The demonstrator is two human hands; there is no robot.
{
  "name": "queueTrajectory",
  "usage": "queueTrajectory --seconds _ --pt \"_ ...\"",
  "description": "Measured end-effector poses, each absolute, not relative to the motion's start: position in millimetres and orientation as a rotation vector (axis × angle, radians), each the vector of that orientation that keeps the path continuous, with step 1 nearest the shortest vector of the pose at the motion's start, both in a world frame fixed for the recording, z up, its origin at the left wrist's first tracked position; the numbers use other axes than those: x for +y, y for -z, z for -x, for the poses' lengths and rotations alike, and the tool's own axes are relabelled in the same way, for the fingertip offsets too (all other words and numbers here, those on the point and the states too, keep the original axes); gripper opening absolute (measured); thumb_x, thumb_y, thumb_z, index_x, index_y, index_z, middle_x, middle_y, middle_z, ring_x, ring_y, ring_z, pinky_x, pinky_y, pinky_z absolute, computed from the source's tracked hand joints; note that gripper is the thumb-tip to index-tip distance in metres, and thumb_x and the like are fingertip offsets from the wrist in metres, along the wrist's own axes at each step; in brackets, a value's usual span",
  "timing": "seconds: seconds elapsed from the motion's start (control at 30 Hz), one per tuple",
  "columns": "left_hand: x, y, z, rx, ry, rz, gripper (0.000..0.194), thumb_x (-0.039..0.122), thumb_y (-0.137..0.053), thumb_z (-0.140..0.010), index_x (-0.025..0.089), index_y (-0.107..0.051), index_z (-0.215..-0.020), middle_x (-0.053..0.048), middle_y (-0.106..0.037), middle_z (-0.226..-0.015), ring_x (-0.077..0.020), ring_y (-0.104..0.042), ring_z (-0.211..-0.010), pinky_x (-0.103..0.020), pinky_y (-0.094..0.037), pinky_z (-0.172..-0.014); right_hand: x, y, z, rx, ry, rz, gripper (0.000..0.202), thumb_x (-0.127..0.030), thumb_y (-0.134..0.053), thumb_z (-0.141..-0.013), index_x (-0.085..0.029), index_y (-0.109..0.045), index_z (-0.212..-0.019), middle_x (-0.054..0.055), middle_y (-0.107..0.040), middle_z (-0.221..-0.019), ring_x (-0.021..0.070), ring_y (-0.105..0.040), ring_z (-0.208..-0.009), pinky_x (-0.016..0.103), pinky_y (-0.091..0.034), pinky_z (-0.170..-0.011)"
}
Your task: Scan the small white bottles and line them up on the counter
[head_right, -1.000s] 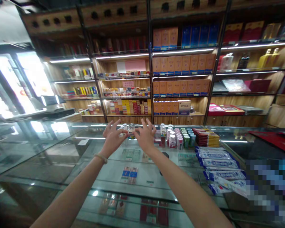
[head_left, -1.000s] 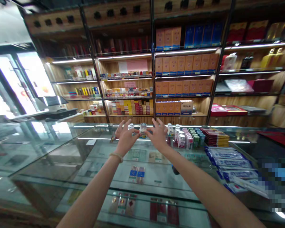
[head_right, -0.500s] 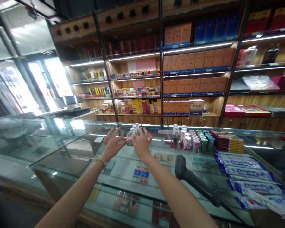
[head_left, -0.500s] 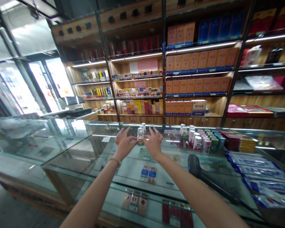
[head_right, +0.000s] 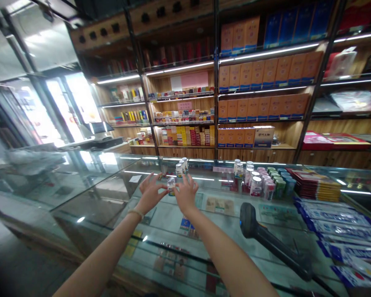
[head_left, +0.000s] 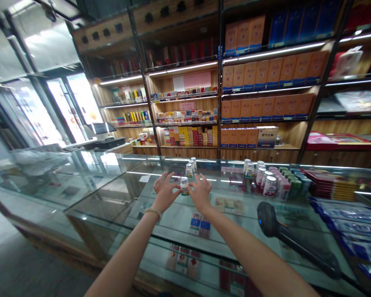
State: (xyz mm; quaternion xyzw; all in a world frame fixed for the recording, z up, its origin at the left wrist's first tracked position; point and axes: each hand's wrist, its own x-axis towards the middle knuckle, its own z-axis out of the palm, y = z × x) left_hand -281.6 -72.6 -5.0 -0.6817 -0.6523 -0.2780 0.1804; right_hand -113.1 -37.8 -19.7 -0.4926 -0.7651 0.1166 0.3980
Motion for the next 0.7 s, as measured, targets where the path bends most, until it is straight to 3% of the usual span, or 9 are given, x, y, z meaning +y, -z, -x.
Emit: queueTrajectory --seconds 0.7 --pt "-16.9 8.7 301.0 -1.927 0.746 1.938 0.011 0.038 -0.073 -0.081 0.030 -0.080 -0.083 -0.004 -0.054 -0.148 -0.0358 -0.031 -0.146 -0.058 -0.026 -0.117 4.2 17.5 132.3 -2.023 -0.222 1.386 0.021 -0.034 -0.060 -0.094 -0.028 -0.078 -0.101 0.006 -0.043 -0.158 0.0290 -0.025 -0.148 0.054 -0.021 -0.114"
